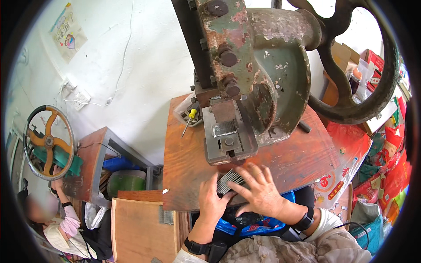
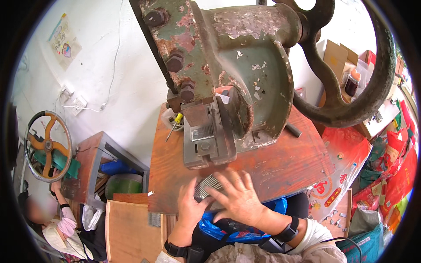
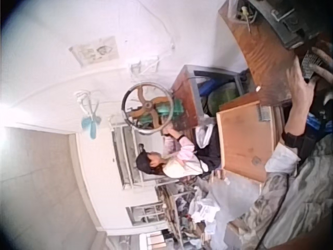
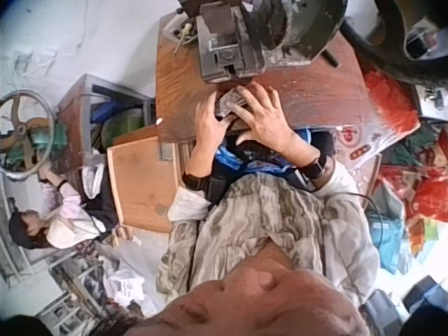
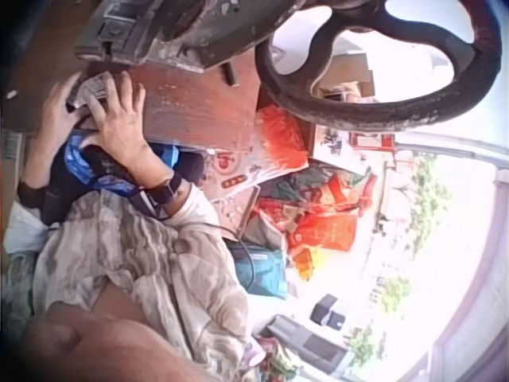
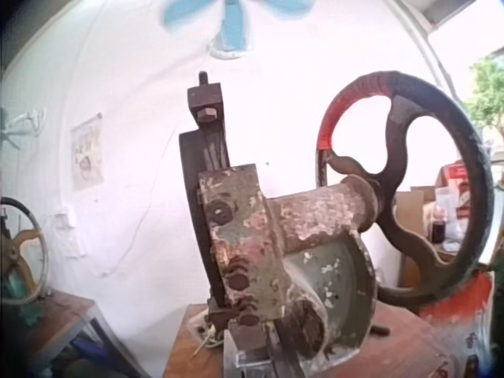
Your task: Operating a manual hand-press to stamp or shape small metal components.
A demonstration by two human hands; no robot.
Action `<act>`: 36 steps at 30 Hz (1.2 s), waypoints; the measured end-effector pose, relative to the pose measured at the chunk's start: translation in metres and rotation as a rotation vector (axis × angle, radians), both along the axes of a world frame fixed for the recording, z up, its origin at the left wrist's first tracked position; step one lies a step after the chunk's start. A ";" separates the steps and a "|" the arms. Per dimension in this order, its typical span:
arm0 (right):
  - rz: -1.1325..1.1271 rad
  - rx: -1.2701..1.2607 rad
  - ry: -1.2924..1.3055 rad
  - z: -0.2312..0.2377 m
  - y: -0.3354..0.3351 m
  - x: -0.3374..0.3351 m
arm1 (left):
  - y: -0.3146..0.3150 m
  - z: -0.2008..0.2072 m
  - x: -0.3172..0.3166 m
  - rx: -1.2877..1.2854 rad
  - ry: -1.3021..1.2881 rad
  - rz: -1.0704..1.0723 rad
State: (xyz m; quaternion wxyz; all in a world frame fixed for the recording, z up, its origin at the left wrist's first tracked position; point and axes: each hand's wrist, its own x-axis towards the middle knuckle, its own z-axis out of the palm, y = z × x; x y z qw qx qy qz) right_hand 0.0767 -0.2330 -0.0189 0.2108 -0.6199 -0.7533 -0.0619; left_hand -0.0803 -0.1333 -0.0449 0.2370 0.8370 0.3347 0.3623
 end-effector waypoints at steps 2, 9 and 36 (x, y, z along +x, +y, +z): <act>-0.015 0.013 0.064 0.001 0.004 0.002 | 0.001 0.003 0.004 0.038 0.047 0.000; -0.057 0.199 0.402 -0.018 -0.004 0.039 | -0.003 0.005 0.034 0.320 0.349 0.110; -0.047 0.214 0.351 -0.016 -0.001 0.027 | -0.074 -0.053 -0.049 -0.340 0.094 0.058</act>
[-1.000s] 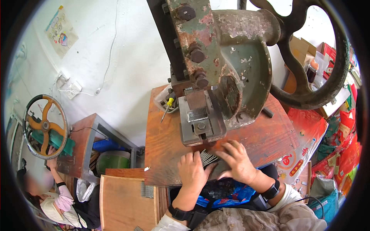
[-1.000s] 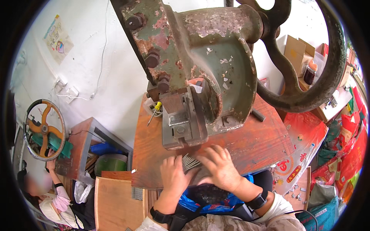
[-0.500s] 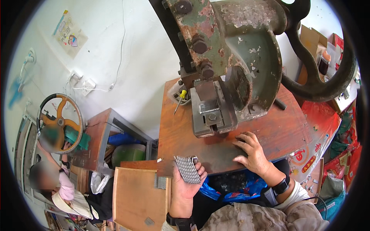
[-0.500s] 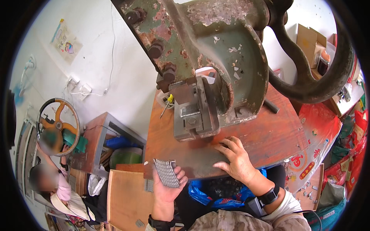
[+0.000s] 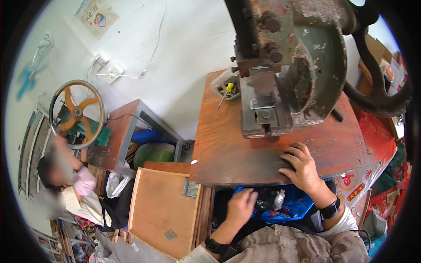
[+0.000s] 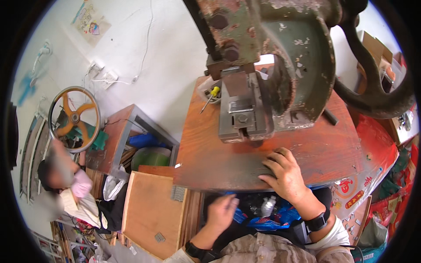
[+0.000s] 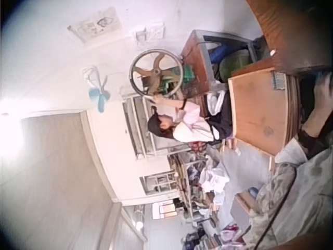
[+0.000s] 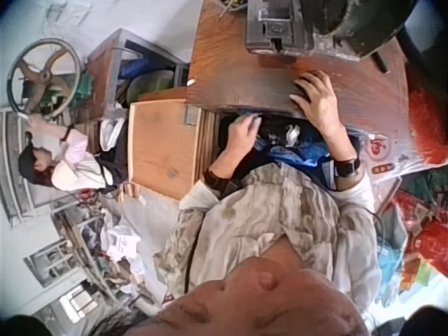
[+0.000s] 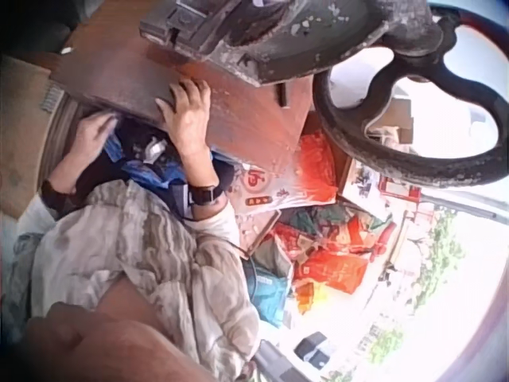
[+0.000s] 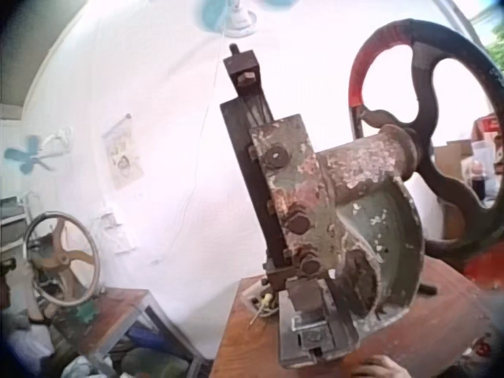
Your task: Operating a manual hand-press to stamp or shape small metal components.
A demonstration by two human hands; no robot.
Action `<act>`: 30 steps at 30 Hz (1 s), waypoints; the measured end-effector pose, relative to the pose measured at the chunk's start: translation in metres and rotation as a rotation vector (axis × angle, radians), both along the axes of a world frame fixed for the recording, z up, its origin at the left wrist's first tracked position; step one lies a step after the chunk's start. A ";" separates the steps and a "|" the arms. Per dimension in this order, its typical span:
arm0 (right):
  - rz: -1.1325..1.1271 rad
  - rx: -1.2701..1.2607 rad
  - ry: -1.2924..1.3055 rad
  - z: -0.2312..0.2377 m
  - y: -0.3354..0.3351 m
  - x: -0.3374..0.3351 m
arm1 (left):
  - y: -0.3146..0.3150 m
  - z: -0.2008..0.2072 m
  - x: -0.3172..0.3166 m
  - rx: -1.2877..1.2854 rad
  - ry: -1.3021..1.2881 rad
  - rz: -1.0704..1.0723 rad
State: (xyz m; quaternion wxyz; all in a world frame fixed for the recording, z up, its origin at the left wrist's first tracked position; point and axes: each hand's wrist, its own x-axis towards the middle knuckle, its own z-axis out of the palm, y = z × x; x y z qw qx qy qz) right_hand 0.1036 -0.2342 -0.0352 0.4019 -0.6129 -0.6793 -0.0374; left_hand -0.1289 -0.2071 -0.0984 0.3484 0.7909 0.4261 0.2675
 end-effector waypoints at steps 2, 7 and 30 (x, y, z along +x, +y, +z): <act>0.013 -0.006 -0.007 0.001 0.001 -0.001 | 0.025 -0.004 -0.051 0.043 0.077 0.220; -0.017 -0.040 -0.061 0.000 0.003 -0.004 | 0.104 -0.039 -0.150 0.289 0.500 0.754; -0.078 -0.099 -0.084 -0.001 0.005 -0.012 | 0.138 -0.062 -0.193 -0.314 -0.070 0.407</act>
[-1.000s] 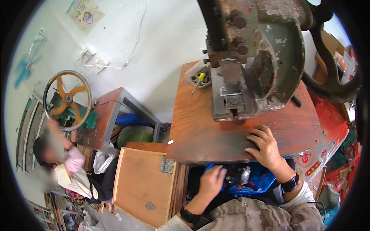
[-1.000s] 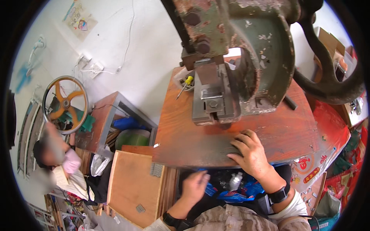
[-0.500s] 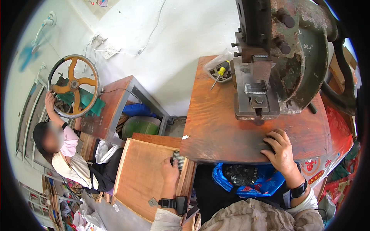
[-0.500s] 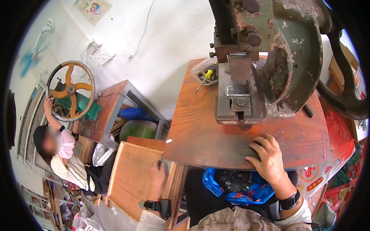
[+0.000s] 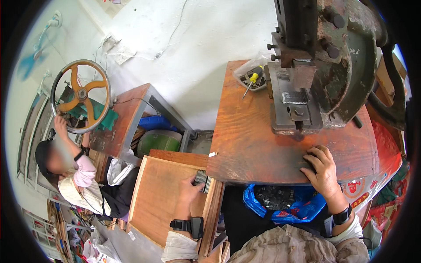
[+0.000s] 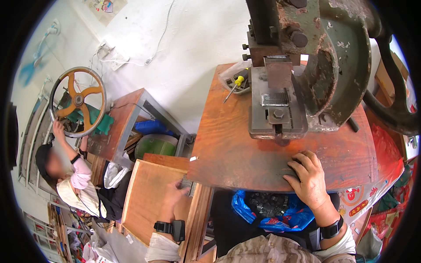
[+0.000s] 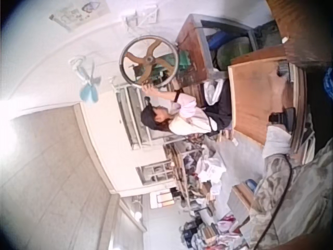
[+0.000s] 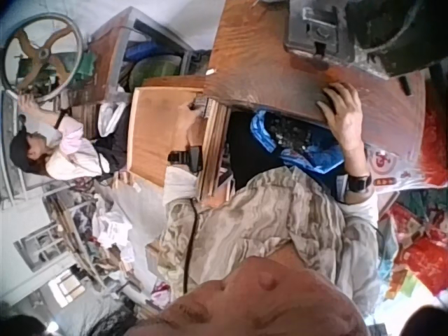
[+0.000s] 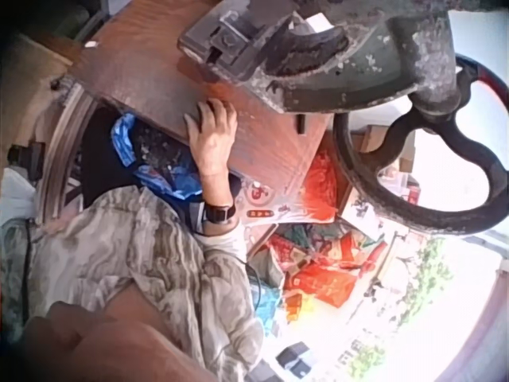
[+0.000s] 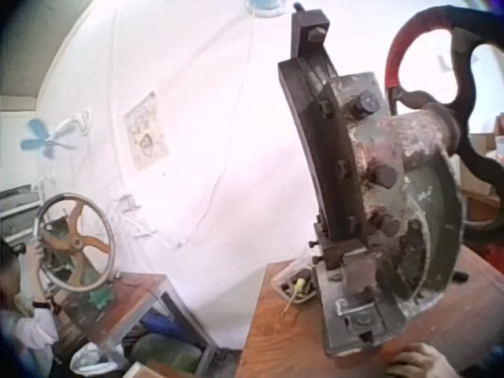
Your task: Operating a manual hand-press to stamp or shape small metal components.
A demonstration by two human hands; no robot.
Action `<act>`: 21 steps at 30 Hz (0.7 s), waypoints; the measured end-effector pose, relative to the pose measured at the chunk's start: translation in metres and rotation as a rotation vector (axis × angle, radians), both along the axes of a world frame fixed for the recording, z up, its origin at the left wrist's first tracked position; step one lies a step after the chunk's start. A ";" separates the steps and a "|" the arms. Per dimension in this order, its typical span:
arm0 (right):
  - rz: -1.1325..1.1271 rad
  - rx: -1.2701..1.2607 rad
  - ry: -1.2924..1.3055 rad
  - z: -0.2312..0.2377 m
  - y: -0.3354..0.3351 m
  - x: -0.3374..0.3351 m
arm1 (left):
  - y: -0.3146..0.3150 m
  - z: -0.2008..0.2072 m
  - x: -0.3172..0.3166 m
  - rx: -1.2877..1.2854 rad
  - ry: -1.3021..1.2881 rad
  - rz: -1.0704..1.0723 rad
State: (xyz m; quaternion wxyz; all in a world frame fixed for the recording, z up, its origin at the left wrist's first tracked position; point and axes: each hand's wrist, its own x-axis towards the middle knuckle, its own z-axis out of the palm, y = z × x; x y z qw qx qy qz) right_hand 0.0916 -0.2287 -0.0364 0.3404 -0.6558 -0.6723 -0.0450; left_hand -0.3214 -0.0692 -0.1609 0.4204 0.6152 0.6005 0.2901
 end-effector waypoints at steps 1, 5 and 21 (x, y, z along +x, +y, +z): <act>0.002 0.007 -0.004 0.000 0.000 0.000 | 0.001 0.002 0.001 0.033 0.134 -0.065; 0.009 0.004 -0.009 0.000 -0.001 0.001 | 0.007 0.003 0.001 0.049 0.306 -0.104; 0.008 0.040 -0.045 -0.002 -0.003 0.006 | -0.004 0.108 0.044 0.034 -0.143 0.042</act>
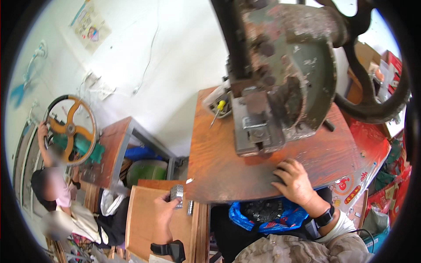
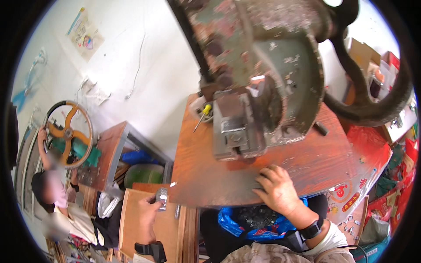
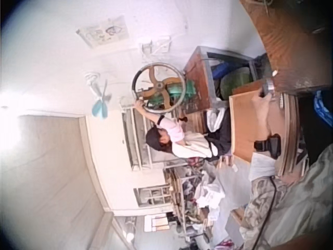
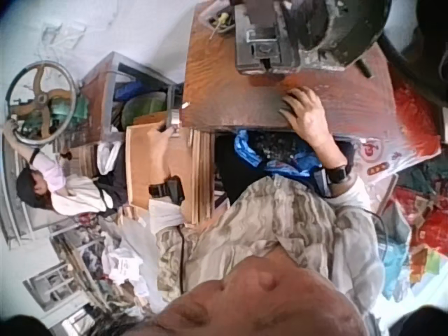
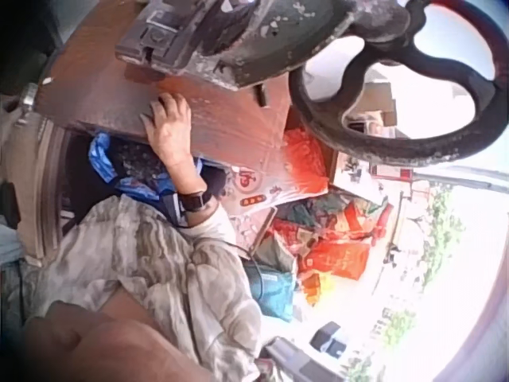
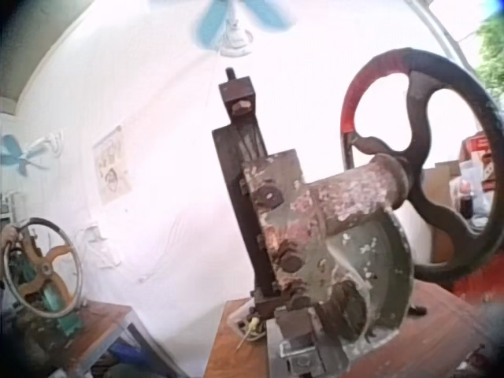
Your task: Operating a manual hand-press to stamp or shape small metal components.
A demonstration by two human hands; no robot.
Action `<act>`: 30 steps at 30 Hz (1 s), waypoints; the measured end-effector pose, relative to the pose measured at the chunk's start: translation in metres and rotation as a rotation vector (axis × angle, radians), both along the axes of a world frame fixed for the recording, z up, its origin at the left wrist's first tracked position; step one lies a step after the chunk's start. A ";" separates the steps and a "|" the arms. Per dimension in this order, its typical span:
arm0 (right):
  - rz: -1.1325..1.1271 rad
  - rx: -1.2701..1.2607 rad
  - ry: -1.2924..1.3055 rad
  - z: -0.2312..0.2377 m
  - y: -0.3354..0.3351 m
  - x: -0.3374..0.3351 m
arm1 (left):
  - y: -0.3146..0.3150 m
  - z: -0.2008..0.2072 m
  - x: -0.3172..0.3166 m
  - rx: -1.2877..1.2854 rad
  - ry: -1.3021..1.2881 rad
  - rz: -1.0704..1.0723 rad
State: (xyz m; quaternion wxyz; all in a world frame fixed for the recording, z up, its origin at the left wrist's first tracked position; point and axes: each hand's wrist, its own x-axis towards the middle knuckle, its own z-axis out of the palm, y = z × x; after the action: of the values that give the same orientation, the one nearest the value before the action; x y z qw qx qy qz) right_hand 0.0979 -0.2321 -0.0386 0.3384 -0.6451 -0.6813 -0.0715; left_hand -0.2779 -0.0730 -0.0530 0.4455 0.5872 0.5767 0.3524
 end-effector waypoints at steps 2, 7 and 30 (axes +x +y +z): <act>0.009 0.005 0.010 -0.001 -0.001 0.001 | 0.006 0.046 0.045 0.008 -0.060 -0.125; 0.030 0.016 0.022 -0.005 -0.003 0.005 | 0.031 0.111 0.180 0.208 0.042 -0.390; 0.140 0.240 0.319 0.026 0.002 0.024 | 0.061 0.075 0.277 0.765 0.213 -0.464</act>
State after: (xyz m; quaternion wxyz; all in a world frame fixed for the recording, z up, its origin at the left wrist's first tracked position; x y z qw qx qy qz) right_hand 0.1219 -0.2300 -0.0126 0.5207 -0.5543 -0.6488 -0.0253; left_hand -0.0011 -0.0115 0.0224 0.2021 0.8561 0.3007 0.3686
